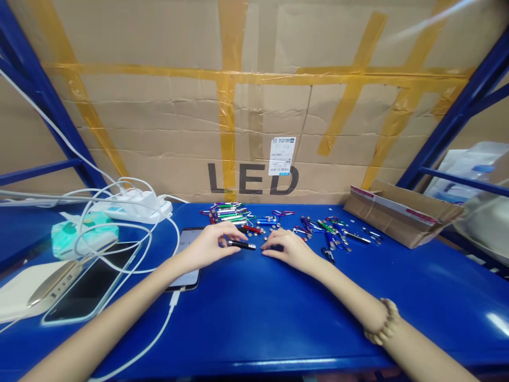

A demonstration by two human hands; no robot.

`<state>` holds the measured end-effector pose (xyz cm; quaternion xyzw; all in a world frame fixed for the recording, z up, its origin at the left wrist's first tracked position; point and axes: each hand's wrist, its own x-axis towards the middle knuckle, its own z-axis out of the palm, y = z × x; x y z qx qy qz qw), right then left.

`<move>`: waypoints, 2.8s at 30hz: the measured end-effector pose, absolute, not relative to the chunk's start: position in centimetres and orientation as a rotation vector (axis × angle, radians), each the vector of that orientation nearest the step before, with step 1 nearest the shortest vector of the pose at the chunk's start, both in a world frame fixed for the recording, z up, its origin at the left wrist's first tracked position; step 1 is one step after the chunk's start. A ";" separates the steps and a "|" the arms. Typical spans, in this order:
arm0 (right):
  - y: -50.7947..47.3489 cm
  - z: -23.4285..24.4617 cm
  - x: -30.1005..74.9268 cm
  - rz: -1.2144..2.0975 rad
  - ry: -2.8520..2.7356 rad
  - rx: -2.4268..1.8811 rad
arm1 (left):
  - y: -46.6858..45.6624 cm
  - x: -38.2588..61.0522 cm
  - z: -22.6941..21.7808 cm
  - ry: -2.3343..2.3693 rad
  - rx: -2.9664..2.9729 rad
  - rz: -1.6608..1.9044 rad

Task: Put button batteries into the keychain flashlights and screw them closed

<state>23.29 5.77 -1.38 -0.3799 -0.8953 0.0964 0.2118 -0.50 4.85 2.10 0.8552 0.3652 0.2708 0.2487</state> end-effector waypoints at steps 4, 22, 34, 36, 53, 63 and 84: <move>6.0 -1.7 23.3 0.315 -2.441 -1.080 | 4.2 -0.8 2.1 0.956 2.262 0.799; 5.6 -1.8 23.3 0.746 -2.256 -1.229 | 3.7 -0.2 1.8 0.944 1.943 0.712; 5.1 -1.3 23.0 0.776 -2.317 -1.163 | 2.7 0.6 0.7 0.866 2.034 0.526; 4.9 -1.3 22.8 0.701 -2.304 -1.140 | 2.8 0.7 0.6 0.891 2.044 0.523; 2.3 -0.3 21.4 0.595 -2.095 -0.694 | 2.4 1.5 0.4 0.953 1.987 0.384; 2.0 -0.3 21.5 0.643 -2.242 -0.790 | 1.9 1.5 0.2 0.963 2.009 0.390; 7.0 0.4 28.8 0.577 -2.233 -1.850 | 2.4 1.7 -0.3 1.024 1.774 0.507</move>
